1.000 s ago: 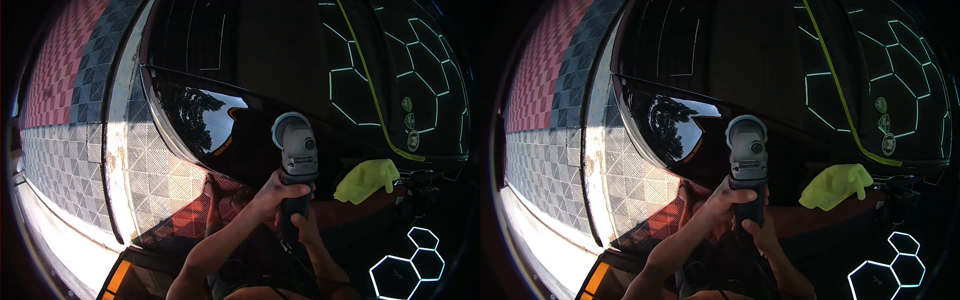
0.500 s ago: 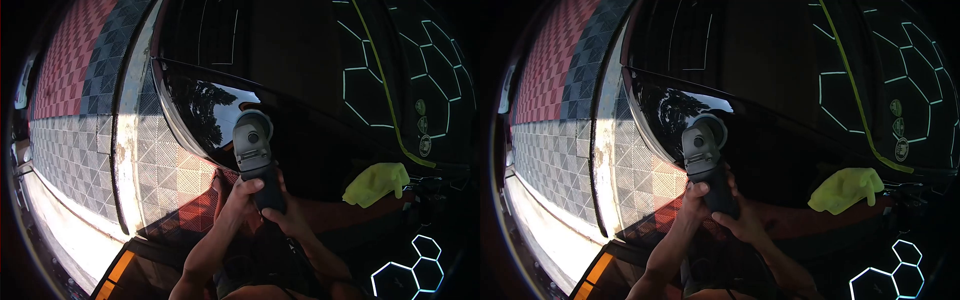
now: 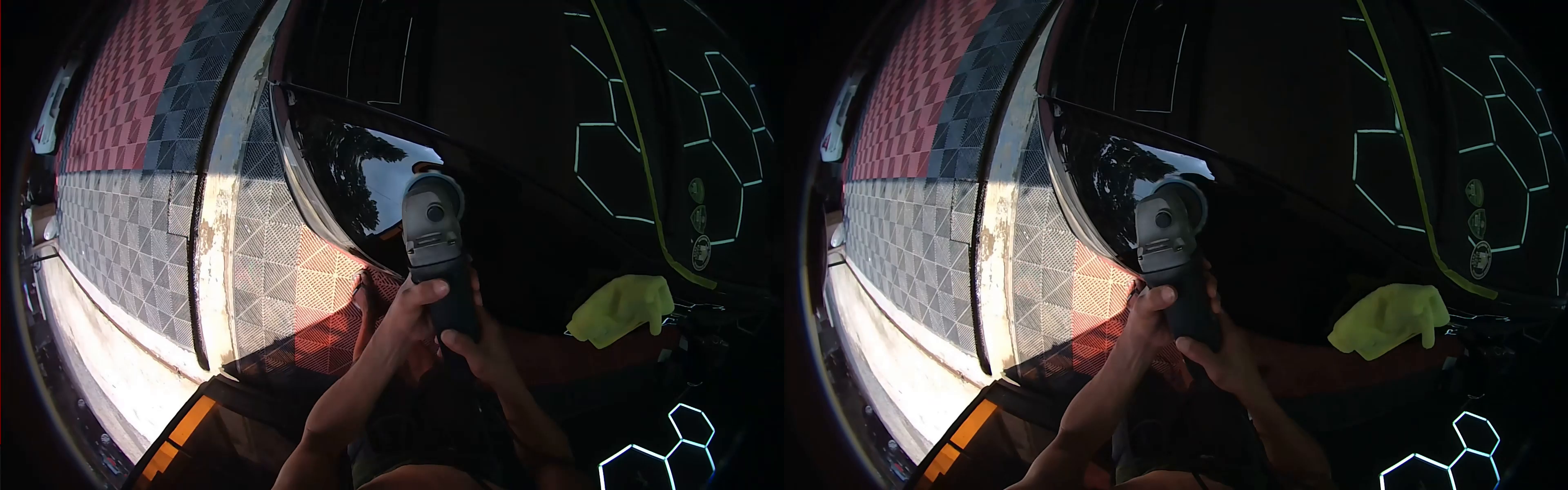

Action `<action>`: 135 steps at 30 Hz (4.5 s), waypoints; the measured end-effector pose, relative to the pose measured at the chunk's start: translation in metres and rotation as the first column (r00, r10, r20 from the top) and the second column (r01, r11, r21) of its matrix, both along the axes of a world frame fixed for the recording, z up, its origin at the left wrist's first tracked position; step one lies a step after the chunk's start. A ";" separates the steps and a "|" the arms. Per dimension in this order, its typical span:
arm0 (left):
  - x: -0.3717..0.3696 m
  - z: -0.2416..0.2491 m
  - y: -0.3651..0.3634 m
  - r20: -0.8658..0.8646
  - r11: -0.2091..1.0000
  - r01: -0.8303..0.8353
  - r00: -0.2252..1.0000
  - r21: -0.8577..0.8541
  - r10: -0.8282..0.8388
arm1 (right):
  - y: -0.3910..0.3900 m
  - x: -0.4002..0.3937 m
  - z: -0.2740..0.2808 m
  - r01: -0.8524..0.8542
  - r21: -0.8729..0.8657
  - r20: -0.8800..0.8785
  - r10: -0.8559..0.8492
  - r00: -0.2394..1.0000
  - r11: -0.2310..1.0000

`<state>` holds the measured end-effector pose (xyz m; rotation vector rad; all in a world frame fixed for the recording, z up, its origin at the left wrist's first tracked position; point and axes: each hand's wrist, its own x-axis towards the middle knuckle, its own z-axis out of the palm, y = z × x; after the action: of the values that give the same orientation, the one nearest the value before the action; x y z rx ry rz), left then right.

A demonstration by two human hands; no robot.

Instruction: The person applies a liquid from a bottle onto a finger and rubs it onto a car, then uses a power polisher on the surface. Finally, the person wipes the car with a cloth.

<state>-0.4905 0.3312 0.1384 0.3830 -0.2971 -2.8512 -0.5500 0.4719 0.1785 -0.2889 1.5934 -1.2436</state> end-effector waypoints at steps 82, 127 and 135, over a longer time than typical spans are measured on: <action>0.051 -0.026 0.023 -0.028 0.934 -0.274 0.957 0.231 0.288 | -0.021 0.015 0.010 -0.290 0.193 0.047 0.287 0.957 0.937; 0.029 -0.008 -0.036 -0.015 1.000 -0.031 0.999 -0.003 0.031 | -0.045 0.017 -0.002 -0.115 0.002 -0.034 0.115 0.993 0.993; 0.120 -0.001 0.004 0.045 0.999 0.030 0.999 -0.010 -0.030 | 0.013 0.094 -0.012 -0.291 0.024 -0.151 0.291 0.945 0.956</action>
<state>-0.3701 0.3348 0.1372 0.4441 -0.3290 -2.8721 -0.4558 0.4847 0.1669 -0.6097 1.6129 -1.0097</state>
